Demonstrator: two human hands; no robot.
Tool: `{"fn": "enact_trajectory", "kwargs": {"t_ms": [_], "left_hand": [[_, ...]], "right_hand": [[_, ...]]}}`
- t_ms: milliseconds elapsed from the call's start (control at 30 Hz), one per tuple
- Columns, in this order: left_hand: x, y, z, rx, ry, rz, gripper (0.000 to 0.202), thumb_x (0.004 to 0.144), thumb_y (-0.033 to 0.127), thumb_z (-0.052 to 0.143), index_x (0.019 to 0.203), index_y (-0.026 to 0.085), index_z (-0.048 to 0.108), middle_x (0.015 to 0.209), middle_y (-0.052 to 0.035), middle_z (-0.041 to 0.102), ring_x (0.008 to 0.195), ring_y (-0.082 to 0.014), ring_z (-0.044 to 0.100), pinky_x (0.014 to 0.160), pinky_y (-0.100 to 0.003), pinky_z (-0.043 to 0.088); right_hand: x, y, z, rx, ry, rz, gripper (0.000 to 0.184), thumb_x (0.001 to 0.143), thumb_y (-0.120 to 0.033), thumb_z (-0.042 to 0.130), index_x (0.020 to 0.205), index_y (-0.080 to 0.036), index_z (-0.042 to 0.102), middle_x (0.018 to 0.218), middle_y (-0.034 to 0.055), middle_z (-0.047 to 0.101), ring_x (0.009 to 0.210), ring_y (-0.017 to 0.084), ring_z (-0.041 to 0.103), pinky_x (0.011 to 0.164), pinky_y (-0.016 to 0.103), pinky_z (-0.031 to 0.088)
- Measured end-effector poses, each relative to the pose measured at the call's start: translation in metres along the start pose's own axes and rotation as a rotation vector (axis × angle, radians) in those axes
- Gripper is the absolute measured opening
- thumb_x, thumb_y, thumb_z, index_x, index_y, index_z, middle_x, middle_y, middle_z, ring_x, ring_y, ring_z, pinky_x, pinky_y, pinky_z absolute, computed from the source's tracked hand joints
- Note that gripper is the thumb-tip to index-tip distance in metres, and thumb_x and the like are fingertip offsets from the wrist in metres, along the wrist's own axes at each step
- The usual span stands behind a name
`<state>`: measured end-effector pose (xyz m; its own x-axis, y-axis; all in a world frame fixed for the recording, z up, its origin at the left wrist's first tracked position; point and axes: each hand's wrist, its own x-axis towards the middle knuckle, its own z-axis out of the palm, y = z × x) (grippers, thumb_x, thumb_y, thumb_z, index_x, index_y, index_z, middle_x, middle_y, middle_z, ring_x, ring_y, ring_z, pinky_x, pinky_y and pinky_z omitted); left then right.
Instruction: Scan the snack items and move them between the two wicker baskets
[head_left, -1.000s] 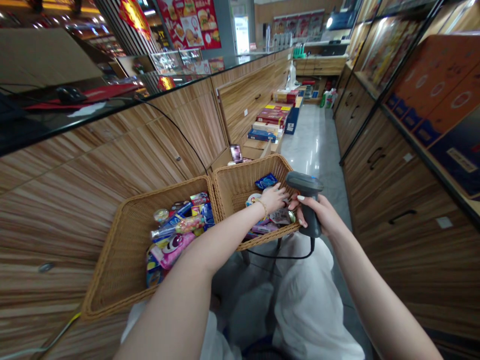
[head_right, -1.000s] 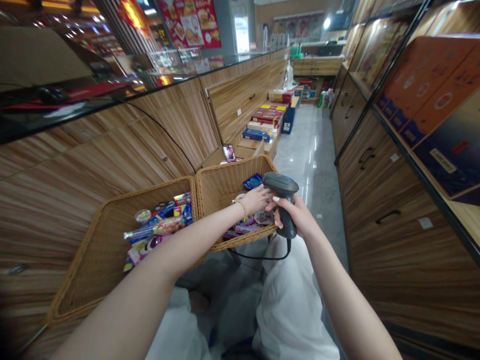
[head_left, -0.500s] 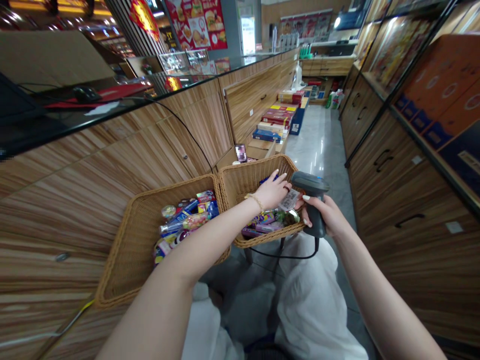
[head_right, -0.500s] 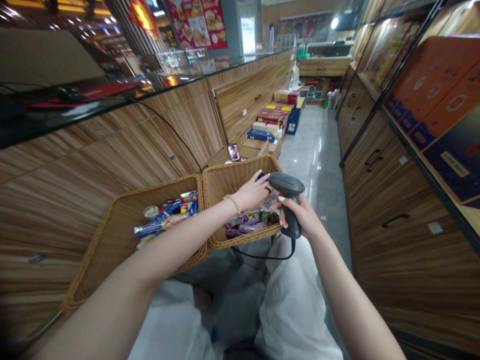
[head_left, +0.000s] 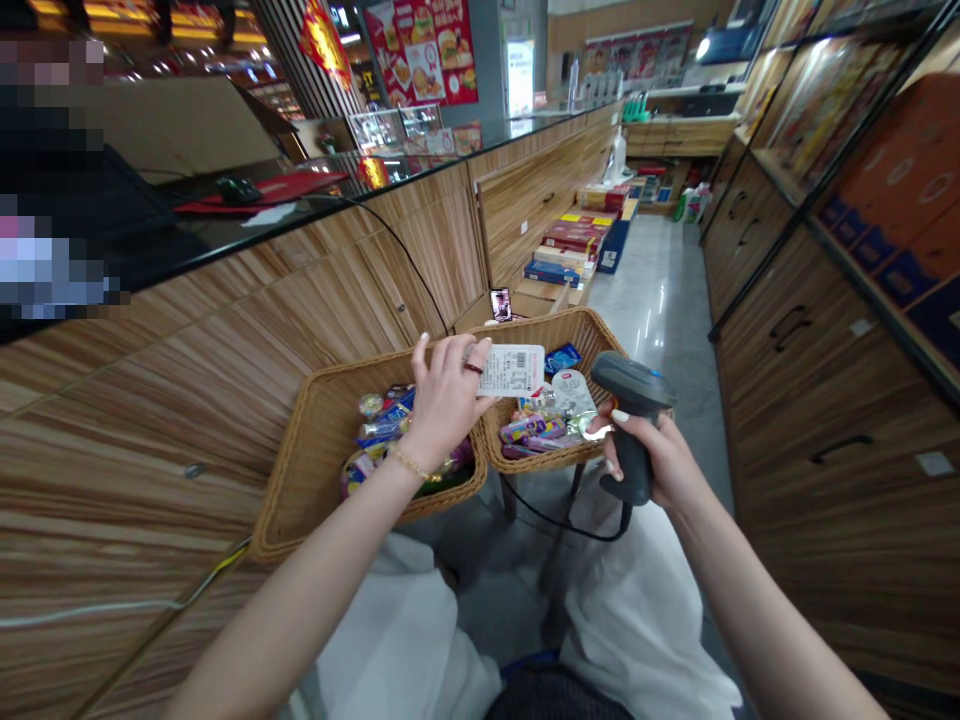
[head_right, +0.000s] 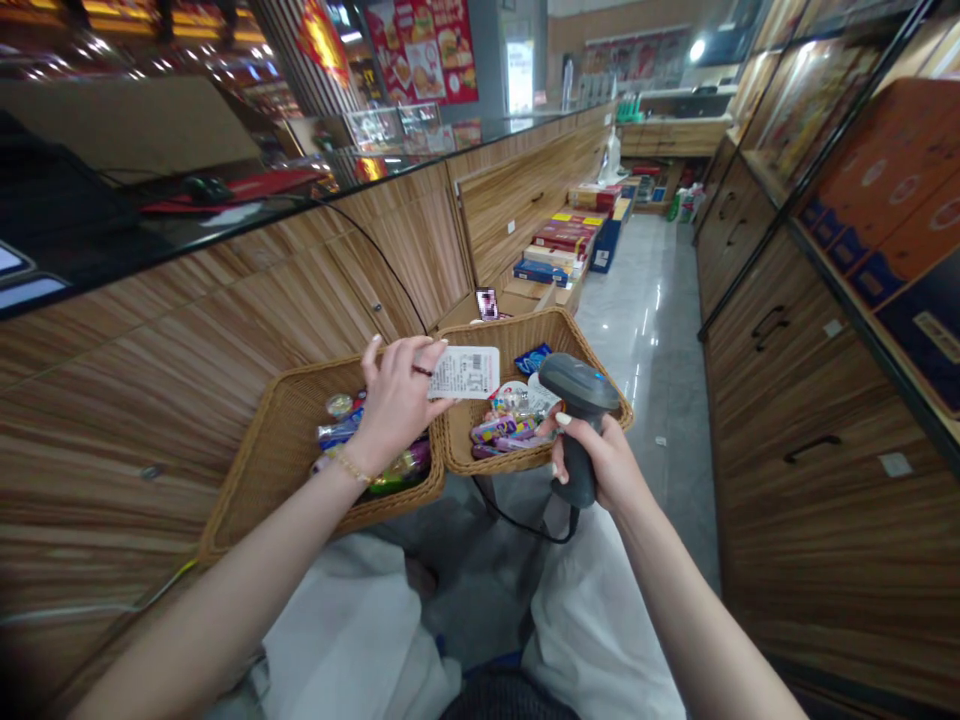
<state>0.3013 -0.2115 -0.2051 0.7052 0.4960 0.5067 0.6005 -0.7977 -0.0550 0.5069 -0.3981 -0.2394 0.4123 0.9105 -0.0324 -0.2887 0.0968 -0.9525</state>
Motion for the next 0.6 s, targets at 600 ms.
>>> {"fn": "enact_trajectory", "kwargs": {"t_ms": [600], "left_hand": [[-0.056,-0.009,0.013,0.029,0.117,-0.214,0.075,0.083,0.031,0.081,0.15,0.022,0.048,0.149,-0.0186,0.055,0.142,-0.0373,0.046,0.127,-0.065,0.012]], "right_hand": [[-0.041,0.034,0.071,-0.35,-0.101,-0.002,0.027,0.089,-0.045,0.067,0.08,-0.02,0.06,0.048,-0.0012,0.064,0.04,0.014,0.059,0.045,0.023,0.047]]}}
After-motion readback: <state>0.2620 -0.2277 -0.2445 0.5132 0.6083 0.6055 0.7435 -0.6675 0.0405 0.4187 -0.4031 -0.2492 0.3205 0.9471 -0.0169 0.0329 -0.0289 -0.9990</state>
